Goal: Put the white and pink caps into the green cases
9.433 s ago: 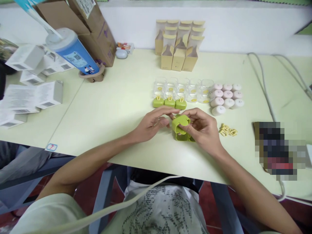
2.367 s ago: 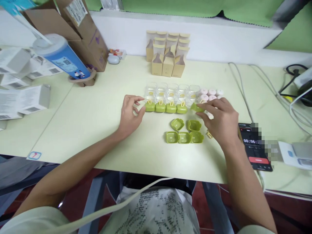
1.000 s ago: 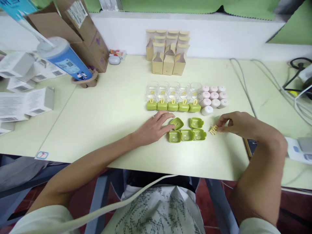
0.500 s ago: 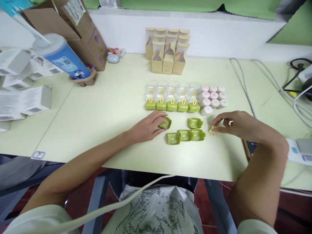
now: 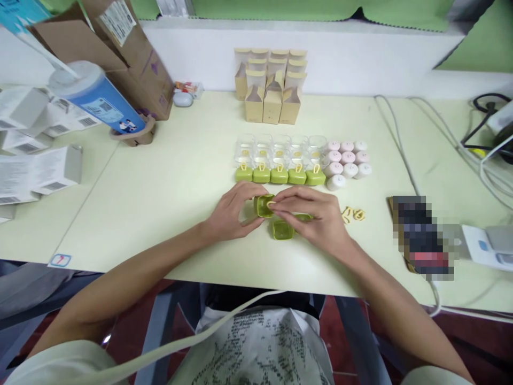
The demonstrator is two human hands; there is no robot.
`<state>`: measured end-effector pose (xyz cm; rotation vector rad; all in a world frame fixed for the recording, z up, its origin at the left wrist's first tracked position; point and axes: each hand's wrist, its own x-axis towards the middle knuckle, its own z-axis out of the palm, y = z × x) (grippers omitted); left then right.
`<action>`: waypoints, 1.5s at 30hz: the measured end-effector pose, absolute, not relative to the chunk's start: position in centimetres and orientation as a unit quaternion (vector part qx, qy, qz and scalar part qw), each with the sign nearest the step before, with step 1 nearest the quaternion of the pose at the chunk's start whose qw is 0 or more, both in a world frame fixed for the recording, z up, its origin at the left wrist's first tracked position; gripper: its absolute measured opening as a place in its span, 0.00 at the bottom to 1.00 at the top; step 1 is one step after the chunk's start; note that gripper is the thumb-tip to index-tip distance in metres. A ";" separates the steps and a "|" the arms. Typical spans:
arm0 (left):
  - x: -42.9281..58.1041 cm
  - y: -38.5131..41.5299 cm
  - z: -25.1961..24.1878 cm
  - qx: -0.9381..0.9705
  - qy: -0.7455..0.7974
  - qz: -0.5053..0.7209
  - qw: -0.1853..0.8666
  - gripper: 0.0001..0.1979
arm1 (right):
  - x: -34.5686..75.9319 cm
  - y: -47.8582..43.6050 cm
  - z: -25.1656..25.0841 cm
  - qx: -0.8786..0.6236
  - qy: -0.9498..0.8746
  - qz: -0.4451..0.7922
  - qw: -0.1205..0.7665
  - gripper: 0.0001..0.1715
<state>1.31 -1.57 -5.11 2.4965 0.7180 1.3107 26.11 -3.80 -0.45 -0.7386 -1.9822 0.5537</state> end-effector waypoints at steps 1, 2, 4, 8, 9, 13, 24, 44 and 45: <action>1.3 -1.6 -5.0 0.851 0.240 0.453 0.115 0.29 | 25.8 -3.9 -0.9 -0.292 -0.818 0.198 0.455 0.08; 1.4 -1.7 -4.9 0.850 0.237 0.456 0.116 0.29 | 25.5 -4.1 -1.2 -0.287 -0.830 0.167 0.449 0.09; 1.4 -1.7 -4.8 0.849 0.234 0.458 0.120 0.29 | 25.3 -4.3 -1.7 -0.282 -0.848 0.097 0.437 0.10; 1.3 -1.7 -4.6 0.842 0.237 0.464 0.139 0.30 | 25.2 -4.3 -2.1 -0.259 -0.868 0.018 0.424 0.11; 1.3 -1.8 -4.5 0.841 0.238 0.463 0.146 0.30 | 25.3 -4.3 -2.0 -0.248 -0.874 0.013 0.417 0.11; 1.3 -2.1 -4.3 0.843 0.237 0.450 0.174 0.29 | 25.7 -4.1 -1.7 -0.212 -0.900 -0.021 0.381 0.12; 1.0 -2.3 -4.2 0.850 0.244 0.424 0.196 0.30 | 26.1 -4.1 -0.9 -0.179 -0.933 -0.019 0.310 0.10; 1.1 -2.3 -5.2 0.806 0.280 0.448 0.269 0.33 | 26.0 -4.4 -1.4 -0.207 -0.928 0.016 0.310 0.13; 1.1 -2.5 -5.2 0.802 0.281 0.449 0.275 0.33 | 26.0 -4.5 -1.5 -0.206 -0.928 0.005 0.309 0.13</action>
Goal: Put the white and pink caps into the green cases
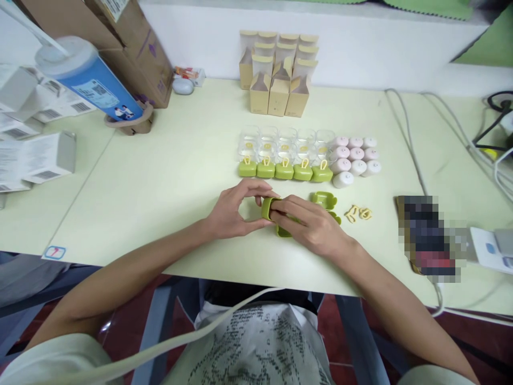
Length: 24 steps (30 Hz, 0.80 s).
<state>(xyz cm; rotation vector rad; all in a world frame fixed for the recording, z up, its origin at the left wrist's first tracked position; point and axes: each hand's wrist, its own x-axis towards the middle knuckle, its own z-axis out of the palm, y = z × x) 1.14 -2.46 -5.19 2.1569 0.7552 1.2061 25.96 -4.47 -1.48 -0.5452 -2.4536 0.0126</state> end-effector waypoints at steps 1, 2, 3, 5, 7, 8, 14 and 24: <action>1.2 -2.6 -5.2 0.799 0.283 0.450 0.282 0.32 | 25.9 -4.5 -1.5 -0.209 -0.927 -0.001 0.312 0.13; 1.3 -2.7 -5.2 0.795 0.283 0.452 0.289 0.32 | 25.8 -4.5 -1.5 -0.212 -0.924 -0.001 0.317 0.12; 1.4 -2.7 -5.2 0.793 0.283 0.453 0.295 0.31 | 25.8 -4.4 -1.5 -0.212 -0.922 0.003 0.323 0.12; 1.5 -2.6 -5.3 0.789 0.282 0.455 0.301 0.30 | 25.9 -4.4 -1.3 -0.203 -0.919 0.025 0.336 0.12; 1.5 -2.2 -5.3 0.786 0.275 0.469 0.293 0.30 | 26.3 -4.2 -1.0 -0.205 -0.900 0.055 0.382 0.14; 1.5 -2.1 -5.3 0.784 0.268 0.480 0.288 0.31 | 26.4 -4.1 -0.8 -0.223 -0.876 0.070 0.422 0.16; 1.6 -2.0 -5.5 0.777 0.249 0.524 0.245 0.36 | 26.2 -3.9 -0.6 -0.413 -0.685 0.394 0.452 0.25; 1.8 -2.5 -4.1 0.804 0.183 0.521 0.221 0.31 | 24.8 -4.3 -0.8 -0.401 -0.565 0.600 0.400 0.22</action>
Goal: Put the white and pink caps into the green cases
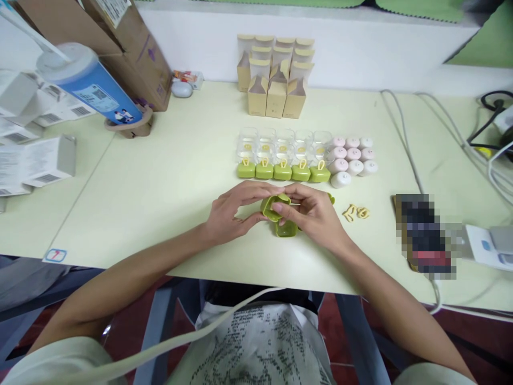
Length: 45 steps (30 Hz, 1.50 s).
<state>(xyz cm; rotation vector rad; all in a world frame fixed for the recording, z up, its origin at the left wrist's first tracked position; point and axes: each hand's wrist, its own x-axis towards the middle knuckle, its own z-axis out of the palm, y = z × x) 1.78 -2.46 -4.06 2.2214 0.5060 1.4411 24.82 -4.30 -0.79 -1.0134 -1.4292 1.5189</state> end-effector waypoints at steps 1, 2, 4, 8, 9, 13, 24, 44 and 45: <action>1.8 -2.5 -4.0 0.808 0.181 0.518 0.213 0.30 | 24.7 -4.4 -0.9 -0.401 -0.567 0.595 0.405 0.20; 1.8 -2.5 -3.9 0.813 0.180 0.515 0.203 0.30 | 24.6 -4.4 -1.0 -0.399 -0.568 0.591 0.410 0.19; 1.9 -2.5 -3.9 0.816 0.185 0.511 0.196 0.30 | 24.5 -4.5 -1.1 -0.395 -0.572 0.586 0.417 0.18; 1.9 -2.5 -4.0 0.785 0.234 0.524 0.235 0.25 | 24.5 -4.6 -0.9 -0.391 -0.570 0.565 0.450 0.18; 1.9 -2.6 -4.0 0.776 0.259 0.517 0.251 0.21 | 24.5 -4.6 -0.9 -0.386 -0.572 0.560 0.459 0.18; 1.7 -2.9 -3.6 0.766 0.340 0.411 0.358 0.17 | 24.5 -4.9 -0.8 -0.356 -0.597 0.549 0.464 0.14; 1.3 -2.8 -2.3 0.732 0.271 0.419 0.464 0.13 | 24.8 -5.1 -1.3 -0.319 -0.648 0.524 0.451 0.09; -2.2 0.4 -2.9 0.881 0.295 0.358 0.091 0.08 | 30.1 -1.2 -0.6 -0.467 -0.555 0.346 0.595 0.12; -2.6 0.8 -3.0 0.894 0.288 0.339 0.054 0.08 | 30.6 -0.9 -0.8 -0.474 -0.548 0.334 0.603 0.11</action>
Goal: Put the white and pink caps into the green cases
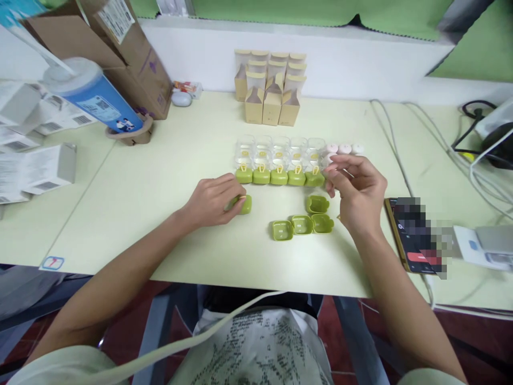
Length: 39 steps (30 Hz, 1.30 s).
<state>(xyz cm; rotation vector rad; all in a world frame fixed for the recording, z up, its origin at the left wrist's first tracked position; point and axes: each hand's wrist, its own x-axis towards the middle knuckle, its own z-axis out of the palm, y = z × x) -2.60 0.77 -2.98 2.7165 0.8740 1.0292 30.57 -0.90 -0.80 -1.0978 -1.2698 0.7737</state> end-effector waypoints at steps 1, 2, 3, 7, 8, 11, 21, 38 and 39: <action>-2.9 1.0 -3.0 0.899 0.286 0.331 0.034 0.07 | 30.9 -0.7 -1.0 -0.478 -0.544 0.327 0.607 0.10; -3.1 1.2 -3.1 0.897 0.291 0.331 0.027 0.06 | 31.1 -0.5 -1.2 -0.479 -0.543 0.321 0.610 0.09; -3.2 1.2 -3.0 0.893 0.297 0.336 0.030 0.05 | 31.1 -0.5 -1.2 -0.479 -0.543 0.316 0.613 0.09; -3.7 1.2 -2.6 0.898 0.294 0.323 0.061 0.18 | 31.0 -0.7 -0.8 -0.491 -0.540 0.286 0.621 0.07; -3.8 1.2 -2.4 0.904 0.287 0.311 0.065 0.21 | 31.0 -0.8 -0.6 -0.499 -0.536 0.279 0.621 0.06; -4.0 1.3 -2.3 0.917 0.275 0.285 0.051 0.21 | 31.3 -0.8 -0.3 -0.512 -0.523 0.262 0.628 0.04; -4.3 1.9 -3.6 0.916 0.265 0.300 0.023 0.07 | 31.5 -0.5 -0.7 -0.495 -0.515 0.273 0.645 0.04; -4.0 2.2 -3.9 0.907 0.285 0.304 -0.065 0.07 | 31.4 -0.5 -0.6 -0.522 -0.532 0.259 0.615 0.03; -3.9 2.1 -3.8 0.904 0.283 0.314 -0.072 0.07 | 31.9 -0.5 -0.2 -0.529 -0.537 0.258 0.605 0.03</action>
